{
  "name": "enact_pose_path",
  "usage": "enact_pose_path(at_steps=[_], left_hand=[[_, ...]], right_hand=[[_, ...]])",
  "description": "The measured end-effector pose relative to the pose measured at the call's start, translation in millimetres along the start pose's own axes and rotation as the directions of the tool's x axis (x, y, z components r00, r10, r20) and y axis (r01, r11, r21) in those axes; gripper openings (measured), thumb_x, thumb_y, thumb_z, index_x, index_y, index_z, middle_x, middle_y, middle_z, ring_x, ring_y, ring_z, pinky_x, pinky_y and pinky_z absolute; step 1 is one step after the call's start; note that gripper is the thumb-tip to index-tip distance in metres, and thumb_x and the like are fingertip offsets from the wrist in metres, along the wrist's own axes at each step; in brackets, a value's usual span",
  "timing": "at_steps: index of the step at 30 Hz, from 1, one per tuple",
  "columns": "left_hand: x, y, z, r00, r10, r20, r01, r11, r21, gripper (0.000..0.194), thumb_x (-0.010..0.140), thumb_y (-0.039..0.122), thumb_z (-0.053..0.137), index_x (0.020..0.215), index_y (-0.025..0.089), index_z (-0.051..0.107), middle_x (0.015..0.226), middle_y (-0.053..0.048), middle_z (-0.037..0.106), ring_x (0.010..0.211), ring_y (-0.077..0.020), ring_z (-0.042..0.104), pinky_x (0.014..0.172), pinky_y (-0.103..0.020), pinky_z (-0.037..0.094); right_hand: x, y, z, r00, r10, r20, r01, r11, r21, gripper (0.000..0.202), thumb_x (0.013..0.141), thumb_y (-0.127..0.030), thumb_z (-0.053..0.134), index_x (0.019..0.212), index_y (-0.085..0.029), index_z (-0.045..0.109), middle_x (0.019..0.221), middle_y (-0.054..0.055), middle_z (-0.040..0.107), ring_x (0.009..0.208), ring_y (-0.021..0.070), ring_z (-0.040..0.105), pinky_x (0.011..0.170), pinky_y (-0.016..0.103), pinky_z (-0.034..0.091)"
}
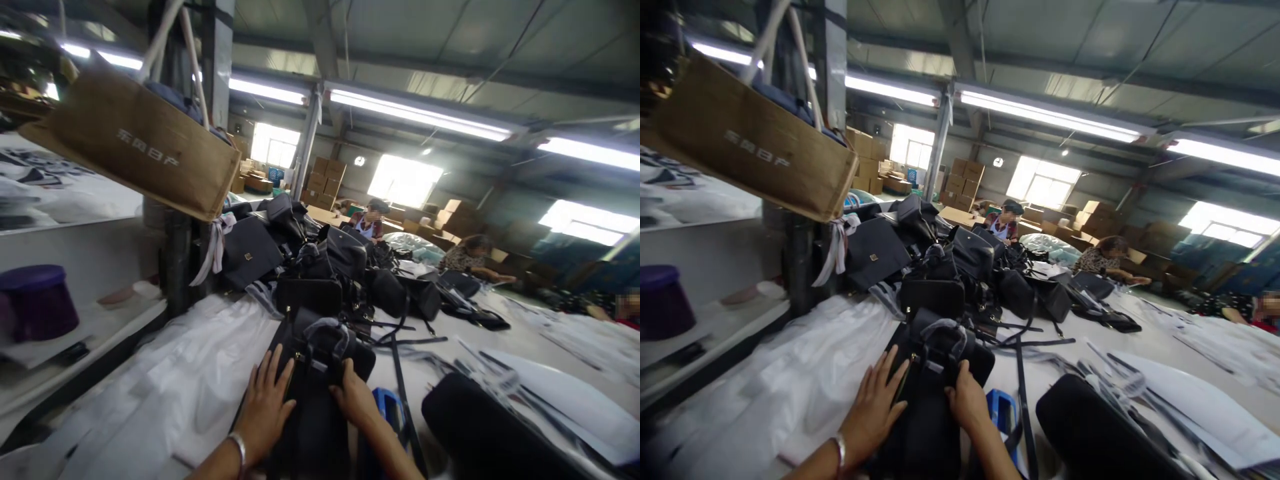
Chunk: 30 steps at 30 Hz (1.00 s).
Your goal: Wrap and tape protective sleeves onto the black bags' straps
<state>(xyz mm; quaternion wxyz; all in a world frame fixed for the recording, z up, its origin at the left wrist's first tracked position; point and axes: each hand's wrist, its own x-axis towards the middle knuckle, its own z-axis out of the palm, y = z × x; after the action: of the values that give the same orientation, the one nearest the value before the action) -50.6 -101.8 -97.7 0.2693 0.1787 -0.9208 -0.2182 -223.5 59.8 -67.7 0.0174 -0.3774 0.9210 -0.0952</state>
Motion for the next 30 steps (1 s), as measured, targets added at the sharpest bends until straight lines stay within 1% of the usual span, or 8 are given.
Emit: enact_pose_path(at_steps=[5, 8, 11, 13, 16, 18, 23, 30], left_hand=[[-19.2, -7.1, 12.8, 0.993, -0.021, 0.118, 0.0, 0.985, 0.175, 0.072, 0.086, 0.018, 0.05, 0.152, 0.027, 0.021, 0.161, -0.008, 0.013, 0.146, -0.0393, 0.004, 0.111, -0.069, 0.017], [-13.4, -12.3, 10.9, 0.989, -0.02, 0.15, -0.006, 0.985, 0.173, 0.078, 0.083, 0.025, 0.057, 0.152, 0.028, 0.02, 0.161, -0.007, 0.012, 0.145, -0.0421, 0.008, 0.109, -0.07, 0.022], [-12.1, -14.3, -1.5, 0.988, 0.002, 0.157, -0.026, 0.988, 0.149, 0.077, 0.082, 0.026, 0.058, 0.151, 0.026, 0.024, 0.161, -0.007, 0.013, 0.145, -0.0415, 0.012, 0.108, -0.067, 0.028], [-15.3, -16.6, -13.3, 0.988, 0.032, 0.153, -0.053, 0.99, 0.131, 0.072, 0.082, 0.025, 0.056, 0.149, 0.025, 0.029, 0.161, -0.006, 0.014, 0.145, -0.0378, 0.015, 0.111, -0.061, 0.029], [-25.0, -22.0, -31.8, 0.982, 0.105, 0.157, -0.122, 0.987, 0.102, 0.064, 0.085, 0.025, 0.053, 0.146, 0.023, 0.034, 0.161, -0.004, 0.018, 0.145, -0.0321, 0.017, 0.114, -0.054, 0.029], [-34.0, -25.1, -41.4, 0.973, 0.155, 0.169, -0.17, 0.982, 0.077, 0.061, 0.086, 0.024, 0.052, 0.146, 0.023, 0.036, 0.16, -0.005, 0.02, 0.145, -0.0309, 0.018, 0.115, -0.052, 0.028], [-50.7, -31.3, -39.1, 0.963, 0.209, 0.171, -0.212, 0.977, -0.003, 0.055, 0.092, 0.025, 0.047, 0.146, 0.019, 0.035, 0.161, -0.008, 0.016, 0.146, -0.033, 0.011, 0.116, -0.055, 0.022], [-56.3, -41.5, -14.1, 0.964, 0.248, 0.101, -0.246, 0.969, -0.027, 0.049, 0.093, 0.028, 0.046, 0.141, 0.017, 0.043, 0.156, -0.01, 0.029, 0.146, -0.0338, 0.013, 0.116, -0.055, 0.023]], right_hand=[[-18.4, -17.4, 2.3, 0.999, -0.048, 0.002, 0.048, 0.999, -0.014, 0.053, 0.087, -0.018, 0.045, 0.133, 0.007, 0.035, 0.115, 0.029, 0.06, 0.106, 0.0341, 0.061, 0.088, 0.042, 0.047], [-35.0, -26.3, -0.6, 0.989, -0.098, -0.109, 0.09, 0.993, -0.078, 0.053, 0.09, -0.022, 0.042, 0.137, 0.002, 0.033, 0.115, 0.028, 0.06, 0.105, 0.0362, 0.061, 0.081, 0.044, 0.049], [-58.5, -33.3, -4.9, 0.917, -0.211, -0.34, 0.148, 0.968, -0.202, 0.054, 0.092, -0.027, 0.041, 0.142, -0.009, 0.03, 0.127, 0.024, 0.056, 0.113, 0.0371, 0.058, 0.084, 0.047, 0.049], [-77.3, -37.4, -4.7, 0.855, -0.319, -0.41, 0.235, 0.941, -0.243, 0.049, 0.094, -0.03, 0.042, 0.139, -0.014, 0.037, 0.129, 0.021, 0.057, 0.114, 0.0359, 0.057, 0.089, 0.048, 0.048], [-110.5, -46.6, 2.0, 0.772, -0.525, -0.358, 0.457, 0.85, -0.262, 0.037, 0.092, -0.026, 0.045, 0.128, -0.019, 0.05, 0.121, 0.015, 0.064, 0.106, 0.0286, 0.063, 0.087, 0.039, 0.051], [-135.5, -57.4, 5.4, 0.751, -0.578, -0.317, 0.528, 0.816, -0.236, 0.034, 0.089, -0.014, 0.043, 0.12, -0.018, 0.056, 0.113, 0.013, 0.068, 0.099, 0.0251, 0.066, 0.083, 0.035, 0.052], [-178.2, -81.9, -14.1, 0.93, -0.307, -0.202, 0.301, 0.952, -0.059, 0.042, 0.083, 0.003, 0.035, 0.112, -0.014, 0.059, 0.101, 0.011, 0.069, 0.093, 0.0216, 0.065, 0.083, 0.034, 0.052], [-212.7, -52.7, -45.7, 0.966, -0.108, -0.233, 0.109, 0.994, -0.01, 0.031, 0.095, -0.01, 0.037, 0.115, -0.015, 0.06, 0.098, 0.008, 0.068, 0.09, 0.0201, 0.065, 0.082, 0.032, 0.05]])
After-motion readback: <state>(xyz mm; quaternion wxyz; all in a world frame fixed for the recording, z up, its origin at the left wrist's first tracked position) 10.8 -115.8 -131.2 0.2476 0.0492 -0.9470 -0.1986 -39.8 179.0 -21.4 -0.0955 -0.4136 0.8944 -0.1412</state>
